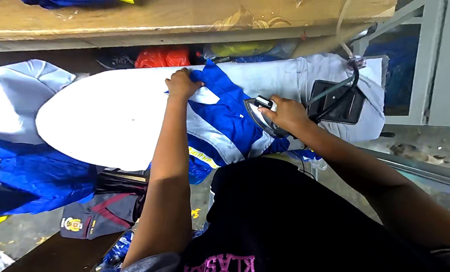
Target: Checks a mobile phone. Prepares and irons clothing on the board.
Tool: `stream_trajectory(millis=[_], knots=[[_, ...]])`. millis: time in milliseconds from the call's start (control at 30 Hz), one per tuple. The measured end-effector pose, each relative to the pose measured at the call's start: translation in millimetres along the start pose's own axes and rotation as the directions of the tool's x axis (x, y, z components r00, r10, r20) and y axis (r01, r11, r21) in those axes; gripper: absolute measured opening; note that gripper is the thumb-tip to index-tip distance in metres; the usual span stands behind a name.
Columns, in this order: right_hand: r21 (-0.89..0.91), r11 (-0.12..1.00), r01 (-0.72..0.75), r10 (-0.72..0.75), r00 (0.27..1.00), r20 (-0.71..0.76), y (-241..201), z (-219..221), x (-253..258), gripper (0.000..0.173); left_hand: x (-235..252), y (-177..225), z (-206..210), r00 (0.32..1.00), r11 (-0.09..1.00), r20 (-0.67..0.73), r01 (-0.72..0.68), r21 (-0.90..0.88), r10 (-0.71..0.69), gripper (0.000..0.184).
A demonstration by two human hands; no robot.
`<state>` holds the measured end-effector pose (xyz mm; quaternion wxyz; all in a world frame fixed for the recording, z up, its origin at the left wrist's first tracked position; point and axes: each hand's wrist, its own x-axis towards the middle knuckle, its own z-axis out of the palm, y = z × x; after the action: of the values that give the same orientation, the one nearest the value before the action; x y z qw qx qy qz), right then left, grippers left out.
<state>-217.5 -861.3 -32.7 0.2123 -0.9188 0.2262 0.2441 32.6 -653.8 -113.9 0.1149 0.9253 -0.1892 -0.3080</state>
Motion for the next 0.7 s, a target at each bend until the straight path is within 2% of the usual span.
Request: stream_trajectory(millis=[100, 200, 267, 400, 533, 600, 700], knots=[[-0.01, 1.0, -0.01, 0.011, 1.0, 0.017, 18, 5, -18, 0.061, -4, -9, 4, 0.999, 0.999, 0.019, -0.028, -0.04, 0.028, 0.05], [-0.017, 1.0, 0.001, -0.002, 1.0, -0.029, 40, 16, -35, 0.06, -12, -30, 5, 1.0, 0.967, -0.017, 0.016, -0.253, -0.021, 0.043], [-0.022, 1.0, -0.002, 0.001, 0.999, -0.042, 44, 19, -36, 0.061, -17, -41, 9, 0.997, 0.945, -0.028, 0.053, -0.323, -0.066, 0.042], [-0.024, 0.998, -0.055, 0.055, 0.998, 0.014, 4, 2, -8, 0.064, -13, -45, 10, 0.996, 0.922, -0.019, 0.072, -0.379, -0.086, 0.042], [0.009, 0.999, 0.04, -0.04, 0.999, -0.005, -45, -8, 34, 0.064, -20, -41, -5, 0.992, 0.819, 0.096, 0.117, -0.561, -0.076, 0.042], [0.019, 0.996, 0.089, -0.089, 0.996, -0.021, -63, -13, 51, 0.062, -21, -40, -5, 0.992, 0.78, 0.058, 0.126, -0.612, -0.115, 0.036], [0.018, 0.991, 0.131, -0.13, 0.991, -0.008, -72, -17, 58, 0.06, -15, -45, 7, 0.984, 0.785, -0.048, 0.106, -0.61, -0.17, 0.033]])
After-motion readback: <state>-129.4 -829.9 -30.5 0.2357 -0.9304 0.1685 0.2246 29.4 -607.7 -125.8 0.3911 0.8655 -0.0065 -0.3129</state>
